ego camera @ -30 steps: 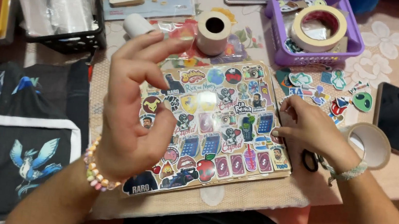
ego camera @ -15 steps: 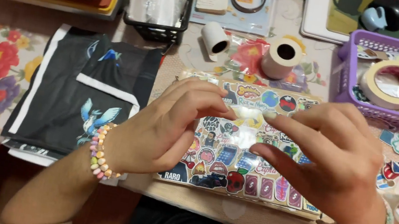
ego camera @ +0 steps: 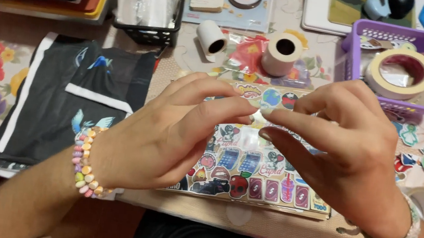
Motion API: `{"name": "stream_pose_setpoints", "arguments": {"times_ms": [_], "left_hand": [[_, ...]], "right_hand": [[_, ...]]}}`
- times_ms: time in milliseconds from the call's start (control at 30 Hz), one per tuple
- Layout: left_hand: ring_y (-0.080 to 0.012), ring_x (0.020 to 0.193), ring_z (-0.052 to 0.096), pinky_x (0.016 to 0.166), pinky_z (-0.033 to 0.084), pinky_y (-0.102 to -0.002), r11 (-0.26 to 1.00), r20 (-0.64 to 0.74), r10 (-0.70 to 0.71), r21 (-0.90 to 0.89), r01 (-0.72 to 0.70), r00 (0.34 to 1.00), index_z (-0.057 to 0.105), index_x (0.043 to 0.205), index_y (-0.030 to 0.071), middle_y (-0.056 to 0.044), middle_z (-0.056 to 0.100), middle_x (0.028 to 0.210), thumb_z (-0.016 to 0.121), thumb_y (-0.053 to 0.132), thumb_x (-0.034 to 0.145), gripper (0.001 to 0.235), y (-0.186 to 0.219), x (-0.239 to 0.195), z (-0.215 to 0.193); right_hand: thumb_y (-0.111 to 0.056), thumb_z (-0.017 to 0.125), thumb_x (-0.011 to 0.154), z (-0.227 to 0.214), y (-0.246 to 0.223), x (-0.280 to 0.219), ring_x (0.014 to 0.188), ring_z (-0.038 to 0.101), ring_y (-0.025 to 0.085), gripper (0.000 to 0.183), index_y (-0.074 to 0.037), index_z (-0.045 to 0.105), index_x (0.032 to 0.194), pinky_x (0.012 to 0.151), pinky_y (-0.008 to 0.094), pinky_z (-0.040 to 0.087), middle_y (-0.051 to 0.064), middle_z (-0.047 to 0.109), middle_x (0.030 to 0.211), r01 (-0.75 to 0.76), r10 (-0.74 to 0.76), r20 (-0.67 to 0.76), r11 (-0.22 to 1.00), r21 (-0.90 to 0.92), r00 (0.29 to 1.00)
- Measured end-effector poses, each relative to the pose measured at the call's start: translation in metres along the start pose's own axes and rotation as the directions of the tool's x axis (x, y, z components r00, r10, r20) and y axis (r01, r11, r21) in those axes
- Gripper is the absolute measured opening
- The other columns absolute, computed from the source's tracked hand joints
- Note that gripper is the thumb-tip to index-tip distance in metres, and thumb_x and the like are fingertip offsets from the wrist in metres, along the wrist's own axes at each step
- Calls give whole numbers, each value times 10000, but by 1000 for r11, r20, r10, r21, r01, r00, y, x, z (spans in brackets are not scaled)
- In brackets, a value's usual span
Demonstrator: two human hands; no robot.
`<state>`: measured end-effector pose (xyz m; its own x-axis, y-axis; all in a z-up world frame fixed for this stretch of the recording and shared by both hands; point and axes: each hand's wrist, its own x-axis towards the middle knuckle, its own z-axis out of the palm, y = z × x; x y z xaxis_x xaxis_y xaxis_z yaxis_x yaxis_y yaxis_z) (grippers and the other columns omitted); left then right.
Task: The person cuts a piece of clear tape with scissors and applies it to a sticker-covered notebook. They then flip through the pages and smooth down the stickers on the cover.
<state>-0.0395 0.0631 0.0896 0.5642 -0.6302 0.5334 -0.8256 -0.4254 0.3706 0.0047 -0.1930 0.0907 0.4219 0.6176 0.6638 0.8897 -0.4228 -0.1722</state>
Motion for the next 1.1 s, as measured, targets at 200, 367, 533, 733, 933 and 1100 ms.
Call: {"name": "stream_pose_setpoints", "arguments": {"times_ms": [200,367,533,733,933,1100], "left_hand": [[-342,1345,543,1162,410,-491,996,-5,-1,-86,0,1000,317,1450,-1,-148,669,1362,475,-27,963,512,6,23,10],[-316,1342,697,1188,511,-403,826,-106,-333,-512,236,937,278,1481,22,-143,373,1566,587,40,961,605,8,17,54],[-363,1278,565,1113,413,-537,993,50,-116,34,114,992,620,1231,37,-200,627,1321,599,258,982,334,-1,-24,164],[-331,1281,571,1142,379,-521,915,309,-132,404,-4,942,628,1309,24,-195,634,1347,671,83,855,459,5,-53,247],[-288,1108,685,1073,464,-478,915,228,-63,403,-36,972,742,1122,36,-159,739,1151,634,137,947,228,9,-48,240],[-299,1182,648,1086,453,-482,932,315,-129,361,7,940,678,1241,15,-181,688,1262,678,83,879,368,12,-48,240]], "right_hand": [[-78,761,951,-24,-1,-10,768,529,246,48,-62,724,976,768,382,408,62,605,847,-54,54,-14,999,4,998],[-41,719,946,-42,4,-40,789,554,268,45,3,708,946,799,406,417,109,608,860,-72,72,-85,997,5,994],[-62,616,1004,-49,11,-119,804,513,254,343,125,553,1285,805,336,414,193,539,872,-441,488,-319,872,212,812],[45,641,910,-45,-5,-155,1012,595,233,629,62,402,1492,888,308,530,201,576,1018,-713,815,-168,569,410,554],[21,634,942,-50,-3,-186,1046,590,241,618,95,404,1511,910,310,502,229,575,1096,-709,815,-242,577,405,526],[73,652,914,-48,-13,-180,995,600,234,614,85,421,1483,850,321,535,222,586,1020,-730,828,-214,558,395,518]]}}
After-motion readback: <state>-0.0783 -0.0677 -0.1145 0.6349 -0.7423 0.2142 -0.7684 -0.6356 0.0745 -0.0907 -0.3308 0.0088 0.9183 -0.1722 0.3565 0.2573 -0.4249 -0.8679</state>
